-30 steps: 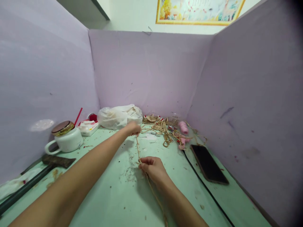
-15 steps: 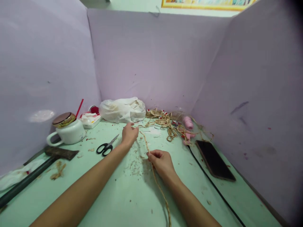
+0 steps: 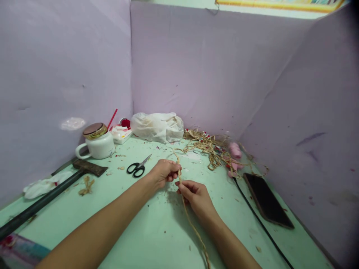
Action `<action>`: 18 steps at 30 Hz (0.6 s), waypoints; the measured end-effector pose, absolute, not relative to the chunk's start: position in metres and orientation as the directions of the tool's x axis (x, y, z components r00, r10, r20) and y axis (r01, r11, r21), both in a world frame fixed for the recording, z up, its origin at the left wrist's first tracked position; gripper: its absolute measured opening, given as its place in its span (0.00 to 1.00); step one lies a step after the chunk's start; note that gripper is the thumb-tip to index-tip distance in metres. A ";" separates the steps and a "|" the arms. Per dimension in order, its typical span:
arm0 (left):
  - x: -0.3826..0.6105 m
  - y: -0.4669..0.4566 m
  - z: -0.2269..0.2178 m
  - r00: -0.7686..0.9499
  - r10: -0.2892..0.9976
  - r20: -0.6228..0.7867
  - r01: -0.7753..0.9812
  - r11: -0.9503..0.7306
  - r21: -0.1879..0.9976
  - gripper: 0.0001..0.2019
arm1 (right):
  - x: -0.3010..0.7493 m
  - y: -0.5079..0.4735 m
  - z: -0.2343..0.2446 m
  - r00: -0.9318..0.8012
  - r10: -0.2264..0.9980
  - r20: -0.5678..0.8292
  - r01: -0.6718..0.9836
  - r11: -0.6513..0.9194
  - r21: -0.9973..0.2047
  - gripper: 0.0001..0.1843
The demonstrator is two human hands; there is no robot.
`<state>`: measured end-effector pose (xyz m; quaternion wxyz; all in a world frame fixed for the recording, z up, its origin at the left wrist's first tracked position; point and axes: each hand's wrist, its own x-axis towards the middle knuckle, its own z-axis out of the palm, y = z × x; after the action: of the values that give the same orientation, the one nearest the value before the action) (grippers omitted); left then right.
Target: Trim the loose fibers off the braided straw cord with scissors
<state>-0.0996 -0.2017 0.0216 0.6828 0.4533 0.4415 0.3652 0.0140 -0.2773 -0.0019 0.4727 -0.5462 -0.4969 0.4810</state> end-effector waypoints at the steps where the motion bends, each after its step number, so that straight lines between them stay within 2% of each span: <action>1: -0.100 -0.201 0.022 0.341 0.905 -0.253 -0.124 0.311 0.942 0.06 | 0.016 -0.278 0.000 -0.010 0.994 -0.105 0.014 -0.105 -0.994 0.16; 4: -0.102 -0.201 0.022 0.322 0.924 -0.206 -0.170 0.271 0.948 0.06 | 0.023 -0.281 0.006 -0.202 0.966 -0.162 -0.111 -0.187 -0.976 0.20; 7: -0.105 -0.200 0.024 0.320 0.930 -0.180 -0.185 0.248 0.951 0.06 | 0.030 -0.282 0.010 -0.341 0.925 -0.166 -0.075 -0.203 -0.976 0.20; 13: -0.105 -0.204 0.027 0.288 0.935 -0.207 -0.206 0.271 0.940 0.07 | 0.028 -0.278 0.005 -0.244 0.951 -0.188 0.072 -0.176 -0.982 0.15; 16: -0.099 -0.208 0.025 0.226 0.938 -0.262 -0.210 0.310 0.927 0.08 | 0.023 -0.280 0.004 -0.254 0.956 -0.144 0.102 -0.121 -0.987 0.12; 18: -0.093 -0.210 0.021 0.191 0.926 -0.326 -0.204 0.362 0.910 0.09 | 0.019 -0.284 0.006 -0.257 0.965 -0.052 0.123 -0.021 -0.992 0.09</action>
<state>-0.0931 -0.2103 0.0208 0.6728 0.3776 0.4778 0.4200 0.0193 -0.2837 0.0062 0.3902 -0.4684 -0.5806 0.5397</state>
